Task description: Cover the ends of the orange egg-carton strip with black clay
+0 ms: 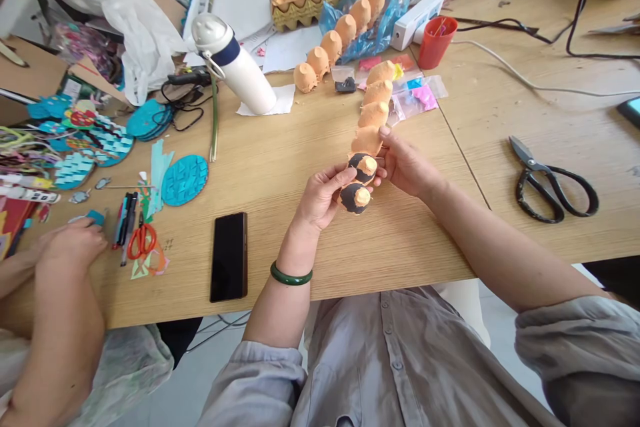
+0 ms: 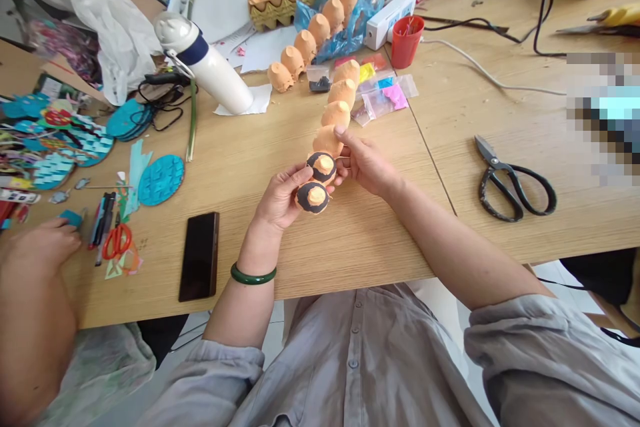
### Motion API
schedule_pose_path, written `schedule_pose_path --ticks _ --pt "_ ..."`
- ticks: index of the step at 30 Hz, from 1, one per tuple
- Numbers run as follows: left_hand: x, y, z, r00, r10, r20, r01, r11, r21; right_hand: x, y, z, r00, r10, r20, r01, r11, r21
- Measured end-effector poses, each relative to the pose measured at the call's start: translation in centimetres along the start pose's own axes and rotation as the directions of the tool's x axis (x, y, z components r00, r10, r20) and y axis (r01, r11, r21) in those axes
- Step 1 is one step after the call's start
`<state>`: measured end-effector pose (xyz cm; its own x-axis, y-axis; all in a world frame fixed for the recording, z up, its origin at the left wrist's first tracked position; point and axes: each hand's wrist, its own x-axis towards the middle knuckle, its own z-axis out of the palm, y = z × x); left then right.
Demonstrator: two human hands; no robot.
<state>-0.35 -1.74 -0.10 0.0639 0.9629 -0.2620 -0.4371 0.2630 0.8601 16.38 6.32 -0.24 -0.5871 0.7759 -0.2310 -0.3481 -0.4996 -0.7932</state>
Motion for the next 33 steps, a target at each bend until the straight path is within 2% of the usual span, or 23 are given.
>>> schedule_pose_path --ticks 6,11,15,19,24,30,33 --pt "-0.4 0.5 0.1 0.998 0.053 -0.025 -0.053 0.999 0.008 -0.4 -0.3 -0.3 0.990 -0.026 0.142 0.022 0.999 0.028" --pt "-0.8 0.7 0.4 0.997 0.028 0.077 -0.028 1.000 0.005 -0.4 -0.2 -0.5 0.981 -0.064 0.182 0.052 0.996 0.065" --pt "-0.7 0.7 0.1 0.984 0.002 0.180 -0.001 1.000 -0.004 -0.2 -0.1 -0.6 0.981 -0.053 0.184 0.044 0.998 0.053" --pt "-0.5 0.6 -0.4 0.978 0.008 0.209 -0.009 1.000 0.002 -0.1 -0.1 -0.9 0.988 -0.058 0.145 0.051 0.997 0.051" --pt "-0.2 0.4 -0.5 0.989 -0.004 0.146 0.005 1.000 -0.004 0.1 -0.2 -1.1 0.993 -0.095 0.068 0.092 0.995 0.034" --pt "0.2 0.0 -0.5 0.992 -0.061 0.108 0.062 0.998 -0.011 0.3 0.0 -1.2 0.994 -0.103 0.048 0.102 0.994 0.026" --pt "0.1 0.2 -0.6 0.992 -0.086 0.091 0.081 0.995 0.056 0.3 0.1 -1.2 0.994 -0.104 0.040 0.104 0.995 -0.002"
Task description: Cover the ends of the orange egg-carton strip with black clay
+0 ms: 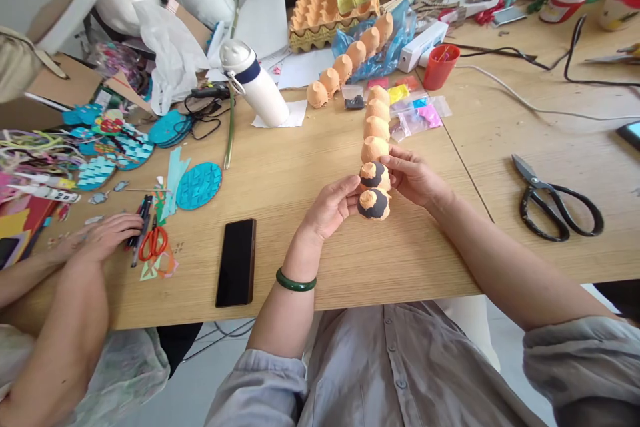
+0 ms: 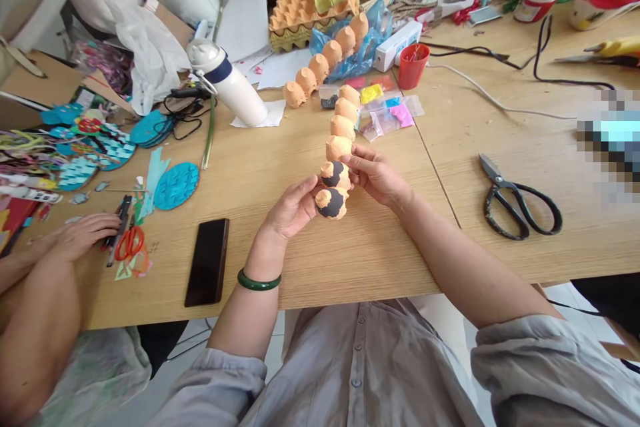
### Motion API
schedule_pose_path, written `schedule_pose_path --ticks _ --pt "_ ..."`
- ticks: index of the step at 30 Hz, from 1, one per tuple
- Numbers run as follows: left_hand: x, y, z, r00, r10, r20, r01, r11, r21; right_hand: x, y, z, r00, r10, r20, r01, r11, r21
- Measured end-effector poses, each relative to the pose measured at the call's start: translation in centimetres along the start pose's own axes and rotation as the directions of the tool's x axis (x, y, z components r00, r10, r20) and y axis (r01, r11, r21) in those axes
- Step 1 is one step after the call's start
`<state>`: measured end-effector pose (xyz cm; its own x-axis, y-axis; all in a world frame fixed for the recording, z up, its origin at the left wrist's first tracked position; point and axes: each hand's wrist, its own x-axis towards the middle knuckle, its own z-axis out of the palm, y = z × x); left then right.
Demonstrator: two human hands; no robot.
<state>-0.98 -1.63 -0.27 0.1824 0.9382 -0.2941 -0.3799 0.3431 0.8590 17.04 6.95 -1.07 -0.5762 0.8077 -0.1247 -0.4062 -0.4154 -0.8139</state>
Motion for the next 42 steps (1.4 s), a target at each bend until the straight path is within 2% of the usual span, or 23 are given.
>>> schedule_pose_path --ticks 5,9,12,17,26,32,38,42 --pt "-0.2 0.2 0.1 0.982 0.084 -0.172 -0.062 0.990 0.127 -0.1 0.2 0.3 0.997 -0.078 -0.021 0.075 0.992 -0.103" --pt "-0.4 0.4 0.3 0.988 0.143 -0.051 -0.136 0.983 0.123 -0.5 0.3 0.9 0.988 -0.155 -0.028 0.149 0.976 -0.157" --pt "-0.4 0.4 0.0 0.989 0.146 0.035 -0.149 0.975 0.165 -0.9 0.3 1.4 0.978 -0.208 0.002 0.202 0.945 -0.257" --pt "-0.2 0.0 -0.6 0.978 0.206 0.026 -0.206 0.947 0.247 -1.4 0.4 1.9 0.962 -0.269 0.038 0.266 0.903 -0.338" --pt "0.1 -0.9 -0.9 0.972 0.221 0.076 -0.233 0.904 0.359 -0.9 0.6 1.4 0.962 -0.273 0.001 0.256 0.901 -0.350" --pt "0.0 -1.1 0.6 0.951 0.303 -0.058 -0.270 0.908 0.319 -0.8 0.5 1.0 0.959 -0.280 -0.039 0.248 0.899 -0.360" --pt "0.5 -1.7 0.8 0.865 0.460 -0.201 -0.336 0.828 0.448 -0.5 0.7 0.4 0.975 -0.214 -0.058 0.182 0.922 -0.341" --pt "1.0 -2.1 0.6 0.821 0.489 -0.296 -0.316 0.819 0.479 -0.5 1.1 0.4 0.975 -0.213 -0.071 0.171 0.909 -0.381"
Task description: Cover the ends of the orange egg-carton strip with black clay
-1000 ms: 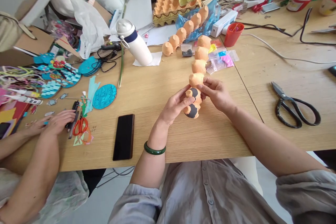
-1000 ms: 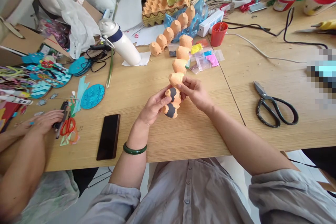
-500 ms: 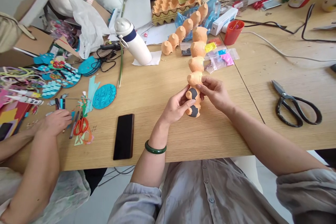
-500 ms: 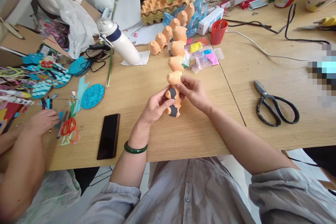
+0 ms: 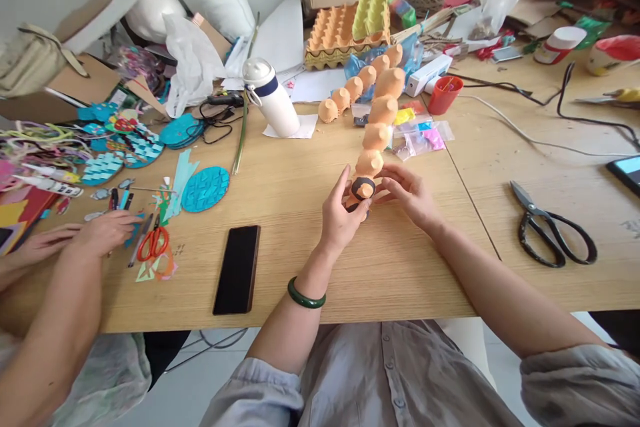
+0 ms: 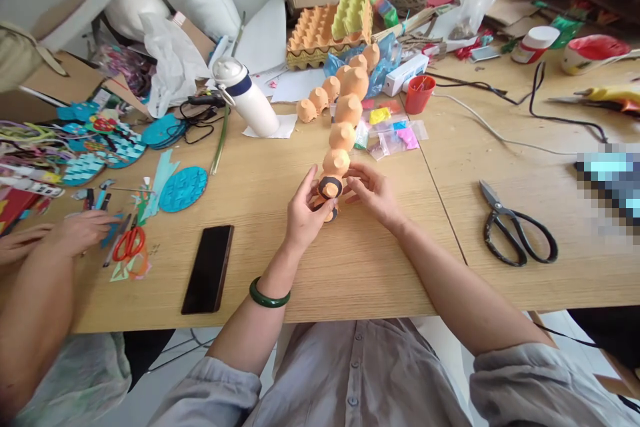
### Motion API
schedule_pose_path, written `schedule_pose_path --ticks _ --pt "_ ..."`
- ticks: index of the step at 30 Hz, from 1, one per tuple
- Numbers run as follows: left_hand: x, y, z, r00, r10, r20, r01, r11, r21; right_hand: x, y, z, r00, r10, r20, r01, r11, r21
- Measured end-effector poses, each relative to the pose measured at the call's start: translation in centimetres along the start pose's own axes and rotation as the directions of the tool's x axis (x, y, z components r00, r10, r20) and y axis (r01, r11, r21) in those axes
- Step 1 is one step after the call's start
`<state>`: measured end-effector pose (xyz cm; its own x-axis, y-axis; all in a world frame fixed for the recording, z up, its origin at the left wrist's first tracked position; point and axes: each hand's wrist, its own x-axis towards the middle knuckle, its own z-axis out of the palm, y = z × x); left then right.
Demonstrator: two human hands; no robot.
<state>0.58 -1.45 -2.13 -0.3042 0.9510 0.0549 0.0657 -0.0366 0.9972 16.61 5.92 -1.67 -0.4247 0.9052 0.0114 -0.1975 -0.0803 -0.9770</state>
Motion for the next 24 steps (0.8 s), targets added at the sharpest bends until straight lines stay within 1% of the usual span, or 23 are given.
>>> schedule_pose_path --ticks 2,5,7,9,11,13,15,17,19,22,24 --pt "0.1 -0.3 0.3 0.998 -0.063 -0.018 0.063 0.998 -0.018 -0.1 0.3 0.1 0.999 0.027 0.022 -0.027 1.000 -0.006" --pt "0.0 -0.8 0.9 0.985 -0.171 0.019 0.172 0.981 -0.085 -0.1 0.9 0.0 0.998 0.061 -0.001 -0.061 0.997 -0.050" --pt "-0.3 -0.9 1.2 0.978 -0.206 0.041 0.209 0.972 -0.104 0.0 1.3 -0.1 0.998 0.047 -0.032 -0.050 0.992 -0.116" --pt "-0.7 -0.8 1.2 0.973 -0.227 0.042 0.230 0.970 -0.075 0.0 1.6 -0.2 0.998 0.020 -0.062 -0.031 0.984 -0.173" --pt "-1.0 -0.5 1.0 0.969 -0.244 0.033 0.244 0.970 0.000 0.0 1.7 -0.3 0.997 0.002 -0.080 -0.018 0.980 -0.199" --pt "-1.1 0.1 0.5 0.968 -0.249 0.030 0.243 0.962 0.127 -0.1 1.7 -0.3 0.997 -0.009 -0.082 -0.009 0.975 -0.223" --pt "-1.1 0.8 0.0 0.967 -0.252 0.036 0.234 0.934 0.271 -0.1 1.6 -0.2 0.997 -0.025 -0.078 0.002 0.959 -0.282" --pt "-0.9 1.5 -0.4 0.964 -0.263 0.039 0.225 0.885 0.408 -0.2 1.5 -0.2 0.995 -0.054 -0.079 0.023 0.933 -0.358" --pt "-0.7 2.1 -0.6 0.962 -0.270 0.030 0.213 0.817 0.535 -0.1 1.5 -0.2 0.994 -0.074 -0.079 0.035 0.911 -0.410" --pt "-0.6 2.7 -0.7 0.968 -0.249 0.002 0.186 0.728 0.660 0.0 1.8 -0.3 0.994 -0.067 -0.088 0.027 0.918 -0.397" --pt "-0.6 2.7 -0.7 0.976 -0.218 -0.013 0.169 0.715 0.678 0.2 2.0 -0.4 0.994 -0.047 -0.096 0.010 0.934 -0.357"
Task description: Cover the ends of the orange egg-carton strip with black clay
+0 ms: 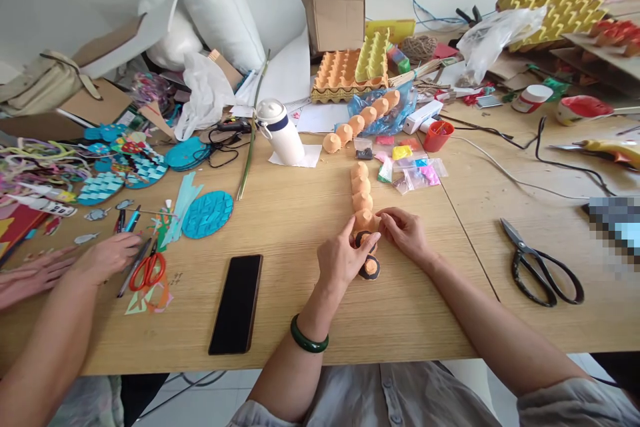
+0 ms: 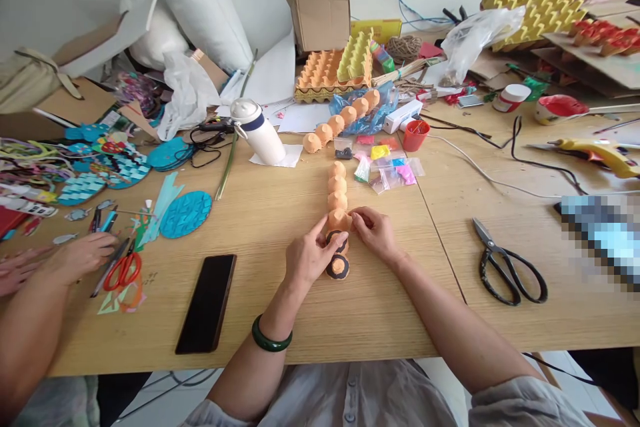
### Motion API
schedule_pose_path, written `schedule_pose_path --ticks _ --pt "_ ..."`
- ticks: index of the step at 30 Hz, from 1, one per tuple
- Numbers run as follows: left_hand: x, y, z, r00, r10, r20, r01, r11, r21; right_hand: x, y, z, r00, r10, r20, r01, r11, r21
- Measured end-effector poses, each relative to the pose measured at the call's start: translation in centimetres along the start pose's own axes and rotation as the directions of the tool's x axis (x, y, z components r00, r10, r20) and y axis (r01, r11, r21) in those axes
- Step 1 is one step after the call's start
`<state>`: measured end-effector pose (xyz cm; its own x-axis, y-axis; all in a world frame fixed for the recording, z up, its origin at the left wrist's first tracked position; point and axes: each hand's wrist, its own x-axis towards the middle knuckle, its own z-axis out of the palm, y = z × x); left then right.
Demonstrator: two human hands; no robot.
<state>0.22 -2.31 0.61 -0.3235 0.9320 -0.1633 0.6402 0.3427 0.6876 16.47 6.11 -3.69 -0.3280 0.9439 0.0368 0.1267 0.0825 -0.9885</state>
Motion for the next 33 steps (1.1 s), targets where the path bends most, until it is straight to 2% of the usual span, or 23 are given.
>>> schedule_pose_path --ticks 4,6,10,14,17,20,24,27,30,33 --pt "0.0 -0.2 -0.1 0.997 0.045 -0.059 -0.046 0.999 -0.024 0.3 -0.1 -0.1 0.999 0.045 0.017 -0.046 0.997 0.056" --pt "0.1 -0.4 -0.1 0.988 0.075 -0.136 -0.081 0.996 -0.043 0.5 -0.2 -0.1 0.998 0.067 0.016 -0.068 0.993 0.093" --pt "0.8 -1.1 0.2 0.936 0.139 -0.324 -0.231 0.935 -0.267 0.9 -0.2 -0.5 0.994 0.109 -0.015 -0.102 0.967 0.235" --pt "1.6 -1.8 1.5 0.919 0.152 -0.364 -0.319 0.828 -0.461 1.2 -0.3 -0.8 0.994 0.099 -0.042 -0.084 0.960 0.266" --pt "2.0 -1.9 2.5 0.906 0.187 -0.381 -0.363 0.806 -0.468 1.2 -0.6 -0.8 0.996 0.079 -0.035 -0.069 0.971 0.230" --pt "2.2 -1.8 3.1 0.885 0.225 -0.408 -0.404 0.807 -0.431 1.3 -1.1 -0.8 0.997 0.069 -0.019 -0.066 0.988 0.138" --pt "2.3 -1.7 3.5 0.893 0.193 -0.407 -0.376 0.816 -0.438 3.0 -2.5 -0.9 0.999 0.030 -0.046 -0.033 0.997 -0.063" --pt "2.2 -1.6 3.7 0.893 0.182 -0.411 -0.370 0.817 -0.442 6.4 -4.0 -0.6 0.995 -0.031 -0.100 0.003 0.965 -0.264" --pt "1.8 -1.5 3.8 0.892 0.198 -0.406 -0.378 0.819 -0.431 10.9 -5.4 0.4 0.986 -0.086 -0.144 0.009 0.885 -0.466" --pt "1.6 -1.6 3.9 0.886 0.219 -0.408 -0.391 0.826 -0.406 15.1 -6.2 2.0 0.985 -0.046 -0.165 -0.067 0.780 -0.622"
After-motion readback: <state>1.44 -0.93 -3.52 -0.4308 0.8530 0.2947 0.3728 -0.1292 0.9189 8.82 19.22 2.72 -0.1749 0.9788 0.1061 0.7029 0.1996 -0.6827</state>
